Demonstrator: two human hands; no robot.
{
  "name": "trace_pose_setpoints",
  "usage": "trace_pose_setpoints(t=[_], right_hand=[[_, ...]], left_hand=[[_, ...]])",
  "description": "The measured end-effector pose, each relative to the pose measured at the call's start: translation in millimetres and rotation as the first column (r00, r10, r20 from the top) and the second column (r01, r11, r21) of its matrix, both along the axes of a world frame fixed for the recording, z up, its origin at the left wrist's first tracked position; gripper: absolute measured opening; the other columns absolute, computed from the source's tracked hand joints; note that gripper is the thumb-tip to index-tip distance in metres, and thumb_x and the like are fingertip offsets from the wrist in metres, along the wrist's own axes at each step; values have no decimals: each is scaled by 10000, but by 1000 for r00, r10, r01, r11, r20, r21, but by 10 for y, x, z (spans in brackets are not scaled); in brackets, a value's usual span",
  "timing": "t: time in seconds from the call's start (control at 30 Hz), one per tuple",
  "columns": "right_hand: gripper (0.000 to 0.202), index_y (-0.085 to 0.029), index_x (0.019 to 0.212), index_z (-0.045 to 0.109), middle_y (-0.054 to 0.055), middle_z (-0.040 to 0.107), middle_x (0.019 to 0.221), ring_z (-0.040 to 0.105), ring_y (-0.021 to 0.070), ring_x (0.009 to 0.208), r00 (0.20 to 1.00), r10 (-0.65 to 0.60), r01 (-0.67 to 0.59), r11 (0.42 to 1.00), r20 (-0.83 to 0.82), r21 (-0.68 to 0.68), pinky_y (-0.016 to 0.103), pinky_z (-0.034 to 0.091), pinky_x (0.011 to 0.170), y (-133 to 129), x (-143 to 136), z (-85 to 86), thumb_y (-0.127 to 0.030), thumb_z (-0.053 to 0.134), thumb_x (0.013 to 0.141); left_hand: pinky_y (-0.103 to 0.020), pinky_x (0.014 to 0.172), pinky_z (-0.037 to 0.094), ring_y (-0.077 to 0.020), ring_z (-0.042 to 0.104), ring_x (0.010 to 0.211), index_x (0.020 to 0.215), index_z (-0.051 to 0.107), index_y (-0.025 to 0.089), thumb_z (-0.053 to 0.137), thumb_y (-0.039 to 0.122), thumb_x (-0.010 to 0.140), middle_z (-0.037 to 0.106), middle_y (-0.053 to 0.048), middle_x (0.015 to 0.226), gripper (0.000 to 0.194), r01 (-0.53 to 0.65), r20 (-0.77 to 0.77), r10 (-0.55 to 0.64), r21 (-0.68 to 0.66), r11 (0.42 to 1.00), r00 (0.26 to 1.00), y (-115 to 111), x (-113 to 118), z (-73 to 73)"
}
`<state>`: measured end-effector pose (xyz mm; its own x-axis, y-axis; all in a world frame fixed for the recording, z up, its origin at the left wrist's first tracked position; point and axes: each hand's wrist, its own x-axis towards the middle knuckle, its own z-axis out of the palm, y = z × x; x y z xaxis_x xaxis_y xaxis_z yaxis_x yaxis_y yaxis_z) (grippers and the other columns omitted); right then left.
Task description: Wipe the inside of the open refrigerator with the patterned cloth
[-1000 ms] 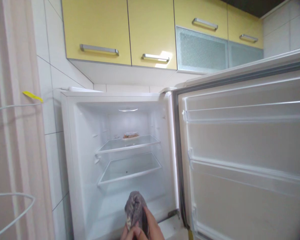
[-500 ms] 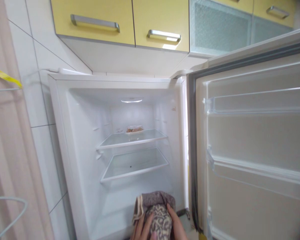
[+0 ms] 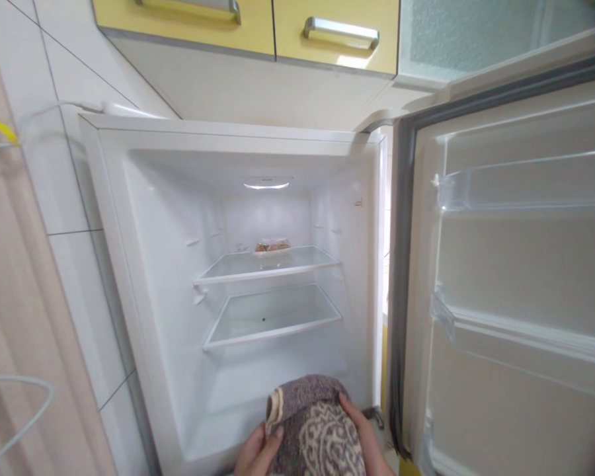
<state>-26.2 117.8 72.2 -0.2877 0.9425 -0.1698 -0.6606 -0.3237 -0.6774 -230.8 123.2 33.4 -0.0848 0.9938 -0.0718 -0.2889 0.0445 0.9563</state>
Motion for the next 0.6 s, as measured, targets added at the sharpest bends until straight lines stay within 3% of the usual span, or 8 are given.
trace_pose_setpoints(t=[0.1,0.2,0.33,0.4,0.47,0.53,0.6], right_hand=[[599,-142,1147,720,154,798,1034,730,329,1088,983,132,-150,978,-125,-146,524,538,1031,3,-57,22,-565,740,724],[569,-133,1120,709,166,798,1000,741,334,1046,966,188,-227,945,-181,-235,523,557,1001,35,-121,-33,-537,698,720],[559,-121,1058,705,181,794,941,748,343,994,968,197,-230,944,-152,-238,524,580,944,135,-256,-72,-551,622,711],[553,-121,1024,705,184,789,914,748,342,979,981,185,-192,961,-51,-202,521,588,916,252,-354,-57,-568,580,724],[541,-121,999,704,183,783,892,748,332,971,978,118,-99,988,169,-121,507,593,892,427,-457,-44,-568,514,761],[535,-118,1034,697,176,779,906,747,316,976,889,-31,21,999,456,27,491,590,891,632,-540,-57,-532,439,814],[515,-111,1150,662,176,774,996,738,309,1016,747,-180,95,982,639,165,488,570,938,814,-579,-102,-447,449,823]], left_hand=[[-402,961,549,-335,706,1045,931,755,182,709,742,660,802,-115,1009,623,-40,-347,86,136,990,934,-4,-113,134],[-334,833,572,-288,729,933,928,743,223,555,690,803,805,-69,920,520,-70,-634,181,196,978,752,1,-234,257],[-299,737,545,-248,737,817,868,714,264,400,562,894,789,-50,828,434,-63,-838,221,219,974,500,45,-360,446],[-312,752,534,-253,739,867,892,701,260,357,507,903,790,-69,891,424,-94,-882,282,267,959,377,83,-408,560],[-341,793,528,-273,731,948,946,684,237,325,470,911,779,-105,975,430,-121,-897,353,332,935,266,136,-451,663],[-374,822,520,-296,723,986,972,659,215,287,435,932,765,-135,1001,434,-130,-910,376,357,925,177,211,-494,715],[-371,799,518,-294,731,959,944,634,216,283,384,947,765,-128,948,389,-129,-937,307,288,949,167,311,-538,686]])
